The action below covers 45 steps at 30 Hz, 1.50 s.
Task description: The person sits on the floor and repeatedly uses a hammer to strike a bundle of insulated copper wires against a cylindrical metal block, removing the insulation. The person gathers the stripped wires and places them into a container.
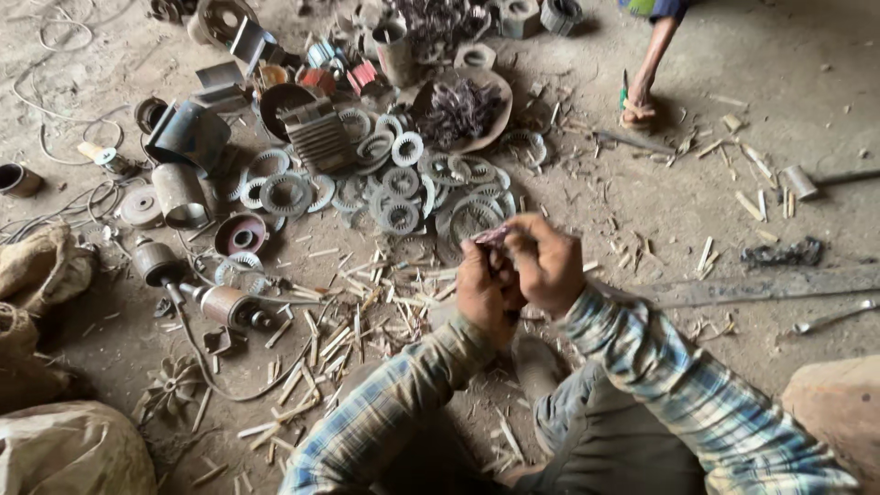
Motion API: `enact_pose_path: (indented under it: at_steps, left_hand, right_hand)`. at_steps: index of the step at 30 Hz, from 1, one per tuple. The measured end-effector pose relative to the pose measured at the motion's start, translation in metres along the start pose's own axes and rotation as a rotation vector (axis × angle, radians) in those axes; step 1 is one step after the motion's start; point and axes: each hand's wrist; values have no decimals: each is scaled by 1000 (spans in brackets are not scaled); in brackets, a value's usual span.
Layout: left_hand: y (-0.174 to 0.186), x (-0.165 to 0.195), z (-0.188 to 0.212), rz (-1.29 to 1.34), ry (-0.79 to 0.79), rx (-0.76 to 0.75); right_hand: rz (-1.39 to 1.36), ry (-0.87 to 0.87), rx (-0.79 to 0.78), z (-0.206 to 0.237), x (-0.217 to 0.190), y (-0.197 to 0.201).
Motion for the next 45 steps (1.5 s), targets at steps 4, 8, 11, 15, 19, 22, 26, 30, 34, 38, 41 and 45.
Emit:
enact_pose_path:
  at_steps: [4,8,11,15,19,22,26,30,34,38,41,45]
  left_hand:
    - [-3,-18,10,-198,519,292]
    - [14,-7,3,-64,429,-2]
    - [27,5,-6,-166,319,22]
    - [35,13,-18,-426,170,84]
    - [34,11,-26,-795,-86,141]
    - [32,9,-25,-1085,-270,215]
    - [27,12,-17,-1363,-474,188]
    - [18,13,-14,-1635,-492,332]
    - [18,7,-20,-1712,-187,327]
    - [36,-10,-28,-1478,-280,221]
    - [57,-22,-36,-1506,-430,132]
    - [86,-32,-61,-1700,-264,414]
  right_hand:
    - [242,-69,-270,3,10,-10]
    - [-14,114,-142,2,17,-5]
    - [-173,-5,-169,3,12,7]
    - [-411,31,-187,-3,3,18]
    - [-151,-92,-162,-9,0,25]
    - [-47,-162,-130,-11,4,28]
    - [183,-69,-192,-13,15,31]
    - [-276,-73,-104,-2,23,15]
    - [-467,-81,-49,10,28,-4]
    - [-546,-277,121,11,26,-12]
    - [-387,-223,144,10,21,-17]
    - [-331,-75,160,10,23,-27]
Point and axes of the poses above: each hand's wrist, its own z-axis away from the middle knuckle, its own y-axis out of the back of the hand, x = y × z, and after that the axes turned 14 degrees about y, right-handed
